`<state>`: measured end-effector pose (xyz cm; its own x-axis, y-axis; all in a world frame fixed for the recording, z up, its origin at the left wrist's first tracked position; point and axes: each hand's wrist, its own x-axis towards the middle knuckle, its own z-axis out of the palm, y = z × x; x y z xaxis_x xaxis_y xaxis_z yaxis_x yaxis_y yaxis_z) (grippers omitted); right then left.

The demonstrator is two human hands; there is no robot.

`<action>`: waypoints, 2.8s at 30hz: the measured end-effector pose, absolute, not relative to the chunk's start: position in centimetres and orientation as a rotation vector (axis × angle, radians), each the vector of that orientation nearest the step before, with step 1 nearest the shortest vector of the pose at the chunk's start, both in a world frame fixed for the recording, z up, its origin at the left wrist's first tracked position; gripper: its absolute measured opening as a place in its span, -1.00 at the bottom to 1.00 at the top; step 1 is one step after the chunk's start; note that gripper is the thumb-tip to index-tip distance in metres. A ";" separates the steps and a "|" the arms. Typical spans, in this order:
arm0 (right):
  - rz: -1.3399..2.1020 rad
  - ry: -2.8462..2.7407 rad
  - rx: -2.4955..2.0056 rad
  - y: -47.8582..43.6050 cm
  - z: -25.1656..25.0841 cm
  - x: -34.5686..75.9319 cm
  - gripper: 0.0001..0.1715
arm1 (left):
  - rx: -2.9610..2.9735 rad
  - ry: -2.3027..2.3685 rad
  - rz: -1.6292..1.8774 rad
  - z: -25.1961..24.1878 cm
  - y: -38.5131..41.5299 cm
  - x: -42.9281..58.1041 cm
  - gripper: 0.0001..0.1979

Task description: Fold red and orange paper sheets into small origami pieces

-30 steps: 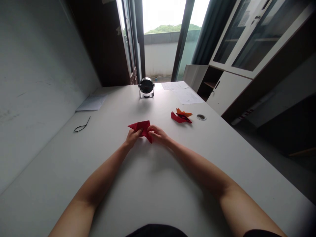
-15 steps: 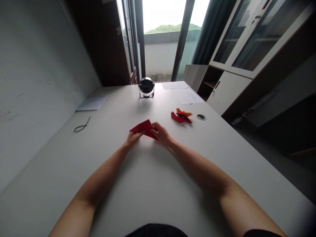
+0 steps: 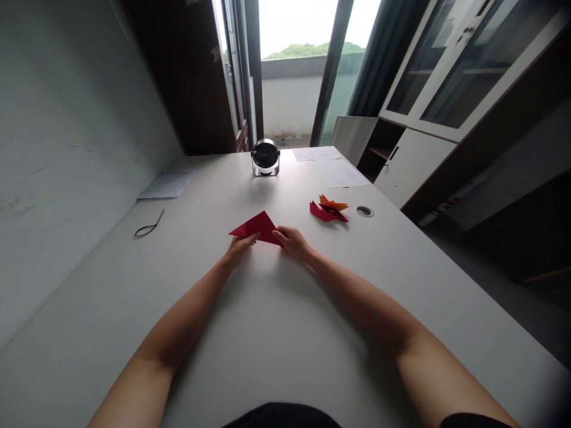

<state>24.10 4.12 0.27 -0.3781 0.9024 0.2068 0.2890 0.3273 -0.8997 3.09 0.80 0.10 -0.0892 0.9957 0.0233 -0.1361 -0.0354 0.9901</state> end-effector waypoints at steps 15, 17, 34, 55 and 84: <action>1.093 -1.740 -1.009 3.9 0.3 24.1 -0.55 | 1.350 1.049 1.152 1.1 -0.4 3.4 -0.62; 1.096 -1.730 -1.018 3.8 0.4 24.1 -0.55 | 1.362 1.056 1.146 1.2 -0.4 3.4 -0.61; 1.242 -1.621 -0.875 3.8 0.4 24.1 -0.61 | 1.521 1.144 1.034 0.3 -0.2 3.0 -0.54; 1.193 -1.625 -0.870 4.4 0.3 24.3 -0.60 | 1.489 1.222 1.114 0.2 0.1 3.4 -0.64; 1.168 -1.670 -0.972 4.2 0.4 24.2 -0.61 | 1.358 1.379 1.398 0.2 0.9 2.9 -0.55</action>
